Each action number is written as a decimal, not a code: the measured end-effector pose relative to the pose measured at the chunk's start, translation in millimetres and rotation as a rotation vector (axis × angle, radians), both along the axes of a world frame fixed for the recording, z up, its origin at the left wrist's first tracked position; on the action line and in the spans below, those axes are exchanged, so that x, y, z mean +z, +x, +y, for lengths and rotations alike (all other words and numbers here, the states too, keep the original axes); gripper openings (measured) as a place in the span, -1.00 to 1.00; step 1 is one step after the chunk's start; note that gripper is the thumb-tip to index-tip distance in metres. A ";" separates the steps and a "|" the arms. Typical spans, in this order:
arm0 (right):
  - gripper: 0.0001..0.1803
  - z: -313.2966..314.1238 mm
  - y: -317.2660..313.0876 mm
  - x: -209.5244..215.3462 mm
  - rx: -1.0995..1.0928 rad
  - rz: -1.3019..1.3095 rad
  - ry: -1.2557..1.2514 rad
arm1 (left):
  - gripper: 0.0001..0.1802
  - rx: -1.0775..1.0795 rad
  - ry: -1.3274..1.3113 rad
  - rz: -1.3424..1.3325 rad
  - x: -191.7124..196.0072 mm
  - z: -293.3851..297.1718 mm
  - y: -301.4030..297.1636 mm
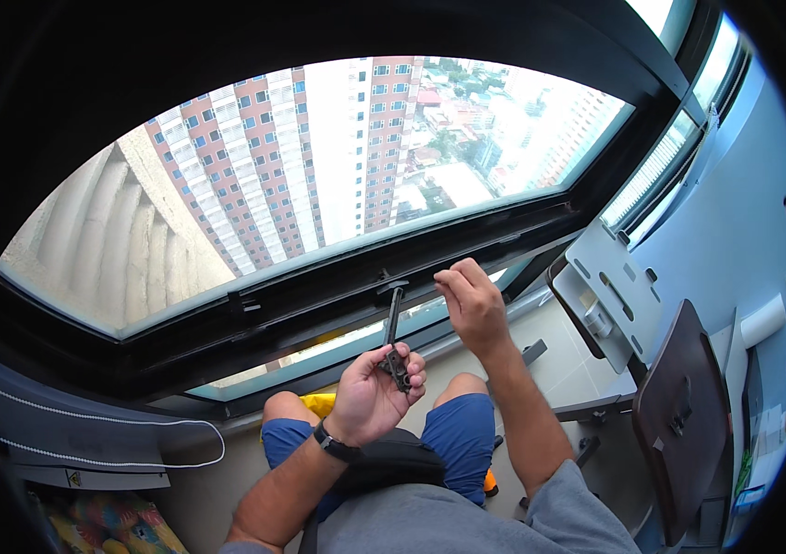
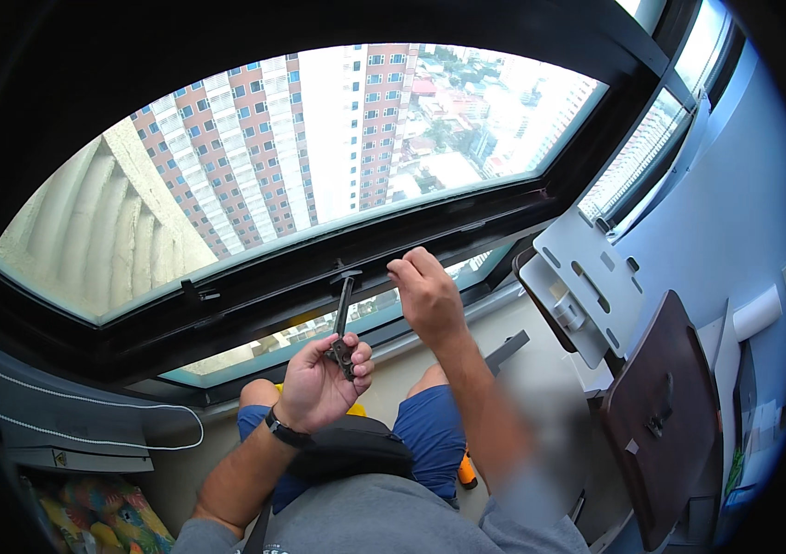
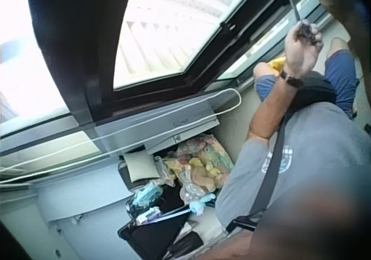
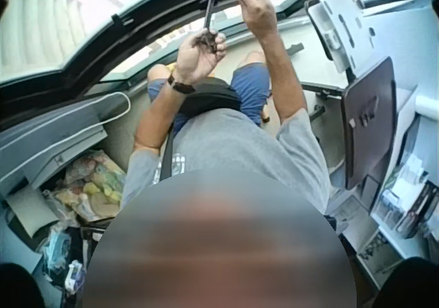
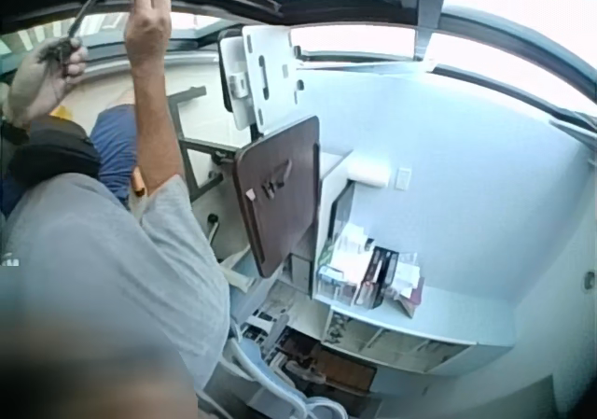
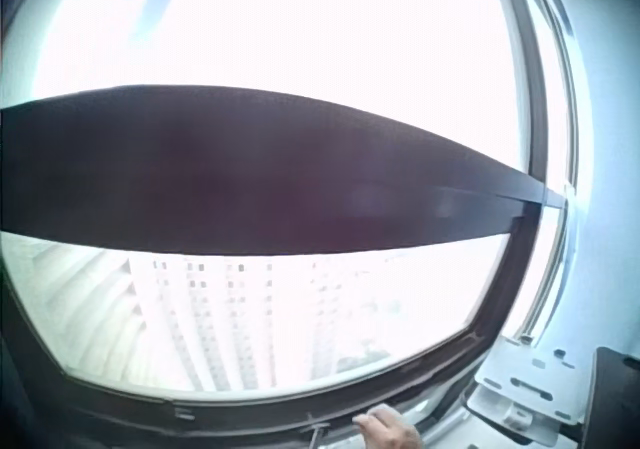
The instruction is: The person installs a window lock on a high-rise window frame. They use a cordless drill to remove the old lock, then install a new lock mechanism with screws.
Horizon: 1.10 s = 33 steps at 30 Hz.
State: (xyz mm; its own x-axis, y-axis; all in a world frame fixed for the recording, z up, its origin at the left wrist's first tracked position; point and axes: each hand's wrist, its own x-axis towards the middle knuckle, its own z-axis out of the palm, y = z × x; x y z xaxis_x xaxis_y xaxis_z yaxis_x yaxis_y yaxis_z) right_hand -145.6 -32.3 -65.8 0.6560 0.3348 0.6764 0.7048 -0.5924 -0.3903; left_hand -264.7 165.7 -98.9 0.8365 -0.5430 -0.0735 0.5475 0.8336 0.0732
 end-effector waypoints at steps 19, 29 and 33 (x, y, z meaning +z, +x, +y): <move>-0.79 -6.0 21.0 -3.7 0.139 -0.007 -0.077 | -0.61 0.160 -0.192 0.070 -8.7 4.4 -21.8; -0.77 -11.2 18.4 -14.0 0.132 -0.012 0.044 | -0.57 0.204 -0.113 0.123 -6.4 0.9 -23.0; -0.76 -11.5 3.6 -9.9 0.089 0.040 0.198 | -0.57 0.211 -0.116 0.109 -2.4 -0.5 -23.1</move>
State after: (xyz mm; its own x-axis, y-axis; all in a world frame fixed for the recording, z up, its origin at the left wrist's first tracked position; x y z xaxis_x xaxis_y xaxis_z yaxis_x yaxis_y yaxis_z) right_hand -142.1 -43.8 -75.7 0.6574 0.2563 0.7086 0.7326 -0.4374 -0.5215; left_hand -287.8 165.2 -101.4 0.9226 -0.3676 -0.1167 0.3603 0.9294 -0.0796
